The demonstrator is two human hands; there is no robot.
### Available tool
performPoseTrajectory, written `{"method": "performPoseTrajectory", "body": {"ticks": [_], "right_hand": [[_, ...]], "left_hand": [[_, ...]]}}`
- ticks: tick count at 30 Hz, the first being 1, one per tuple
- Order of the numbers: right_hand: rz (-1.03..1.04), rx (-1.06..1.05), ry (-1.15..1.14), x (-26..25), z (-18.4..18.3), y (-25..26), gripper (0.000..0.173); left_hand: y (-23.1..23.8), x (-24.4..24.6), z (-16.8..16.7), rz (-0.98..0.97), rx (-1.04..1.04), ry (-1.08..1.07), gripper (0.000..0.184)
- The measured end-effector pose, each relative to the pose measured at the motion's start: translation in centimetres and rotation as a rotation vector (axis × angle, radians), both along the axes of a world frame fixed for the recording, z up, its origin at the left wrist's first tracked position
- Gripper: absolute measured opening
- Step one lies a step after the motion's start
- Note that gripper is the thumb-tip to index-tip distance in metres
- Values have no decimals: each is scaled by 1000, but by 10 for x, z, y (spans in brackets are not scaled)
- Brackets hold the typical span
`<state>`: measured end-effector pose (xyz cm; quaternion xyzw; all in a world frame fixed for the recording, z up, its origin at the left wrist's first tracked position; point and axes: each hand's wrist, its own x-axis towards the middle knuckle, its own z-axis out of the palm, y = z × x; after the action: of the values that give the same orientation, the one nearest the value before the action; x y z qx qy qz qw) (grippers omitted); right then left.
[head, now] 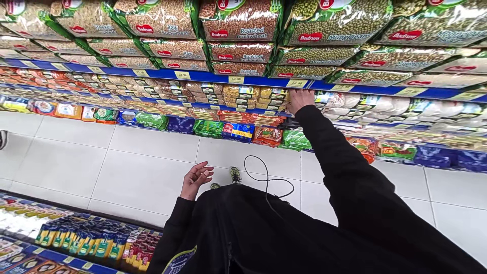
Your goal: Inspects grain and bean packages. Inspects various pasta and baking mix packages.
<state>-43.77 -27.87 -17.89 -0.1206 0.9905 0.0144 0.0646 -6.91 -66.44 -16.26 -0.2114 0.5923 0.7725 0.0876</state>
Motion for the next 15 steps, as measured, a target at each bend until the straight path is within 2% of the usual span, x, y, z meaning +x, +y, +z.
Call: {"method": "performPoseTrajectory", "body": {"ticks": [6,10,15], "right_hand": [[-168,-14,59,10,8,20,62],[-154,-85,28,8,9,55,73],[-125,-113,-5,-2,11,65,70]], "left_hand": [[5,-4,-3,-30,4,2,46],[4,-7,-4,-12,-4,-6,43],[9,-12,-2,-31,-10,-16,43]]}}
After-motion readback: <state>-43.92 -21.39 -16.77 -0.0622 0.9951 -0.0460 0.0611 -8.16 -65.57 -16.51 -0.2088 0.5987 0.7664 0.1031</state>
